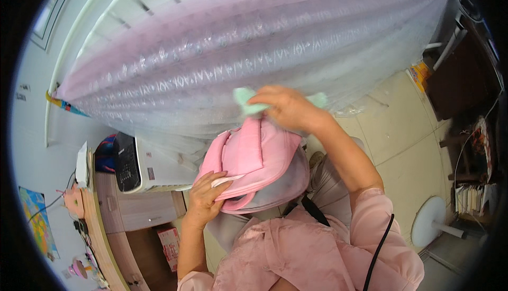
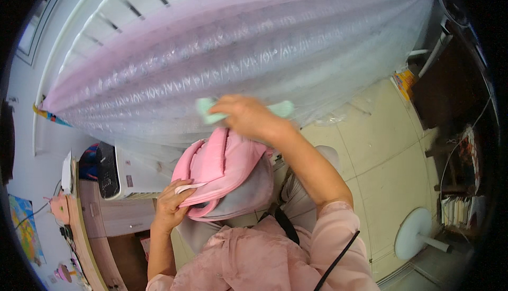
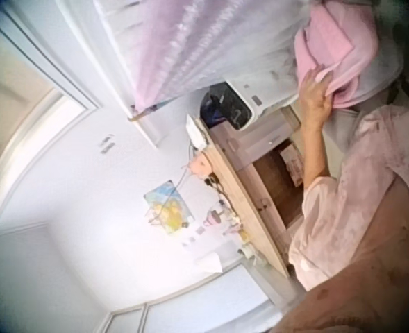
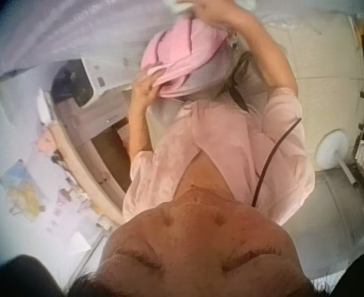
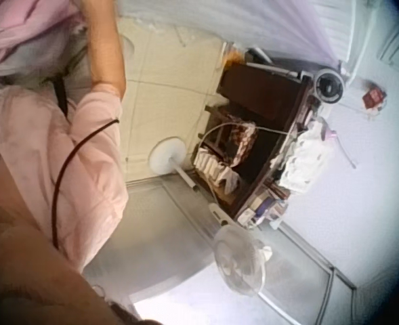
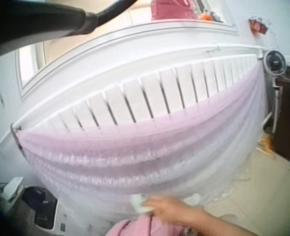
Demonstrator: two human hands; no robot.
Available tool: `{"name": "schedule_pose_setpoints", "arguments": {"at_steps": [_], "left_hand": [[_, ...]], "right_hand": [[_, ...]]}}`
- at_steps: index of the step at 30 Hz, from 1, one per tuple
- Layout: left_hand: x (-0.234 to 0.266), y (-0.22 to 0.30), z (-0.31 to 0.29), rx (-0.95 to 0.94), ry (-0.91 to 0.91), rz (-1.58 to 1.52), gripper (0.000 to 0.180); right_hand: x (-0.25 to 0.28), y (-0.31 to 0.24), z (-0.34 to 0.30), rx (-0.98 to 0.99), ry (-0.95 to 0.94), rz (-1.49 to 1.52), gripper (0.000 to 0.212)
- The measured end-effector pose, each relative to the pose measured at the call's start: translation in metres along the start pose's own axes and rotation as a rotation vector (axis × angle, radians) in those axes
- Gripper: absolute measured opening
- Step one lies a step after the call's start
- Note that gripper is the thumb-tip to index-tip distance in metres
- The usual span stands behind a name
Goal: The person wipes a pink backpack with a green cloth, then cleans a portable air cooler and a wooden desk. They move items like papers and a lamp aside to wipe the desk surface thoroughly.
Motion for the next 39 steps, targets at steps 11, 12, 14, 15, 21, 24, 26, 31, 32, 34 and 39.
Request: {"name": "schedule_pose_setpoints", "arguments": {"at_steps": [11,12,14,15,21,24,26,31,32,34,39], "left_hand": [[0.044,-0.037,-0.103,0.393,0.660,0.425,0.056],[0.041,-0.059,-0.134,0.593,0.801,0.255,0.065],[-0.005,-0.087,-0.175,1.102,0.981,-0.603,0.075],[-0.041,-0.080,-0.185,1.351,0.891,-0.999,0.072],[-0.064,-0.033,-0.165,1.427,0.569,-1.570,0.074],[-0.056,-0.027,-0.167,1.519,0.573,-1.589,0.077],[-0.050,-0.021,-0.163,1.496,0.545,-1.610,0.076],[-0.052,-0.025,-0.166,1.730,0.923,-1.701,0.063],[-0.057,-0.024,-0.164,1.712,0.857,-1.656,0.060],[-0.068,-0.024,-0.166,1.683,0.722,-1.555,0.054],[-0.078,-0.032,-0.155,1.684,0.663,-1.453,0.045]], "right_hand": [[-0.051,0.064,-0.067,0.133,-0.229,-0.558,0.025],[-0.048,0.069,-0.070,0.138,-0.211,-0.519,0.027],[-0.051,0.067,-0.066,0.126,-0.213,-0.488,0.031],[-0.057,0.064,-0.069,0.102,-0.235,-0.495,0.034],[-0.084,-0.018,-0.081,0.332,-0.198,-0.409,0.034],[-0.088,-0.064,-0.092,0.448,-0.206,-0.461,0.030],[-0.089,-0.086,-0.097,0.446,-0.245,-0.423,0.031],[-0.084,-0.093,-0.105,0.345,-0.184,-0.335,0.033],[-0.086,-0.102,-0.109,0.356,-0.183,-0.264,0.034],[-0.094,-0.127,-0.116,0.393,-0.240,-0.032,0.034],[-0.113,-0.131,-0.112,0.533,-0.297,0.079,0.034]]}}
Point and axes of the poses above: each hand's wrist, its own z-axis towards the middle knuckle, its own x-axis out of the back of the hand, y = z × x, the point moved 10 cm from there along z, towards the middle knuckle, and after that the axes turned 14 degrees about y, right-handed, at the moved point
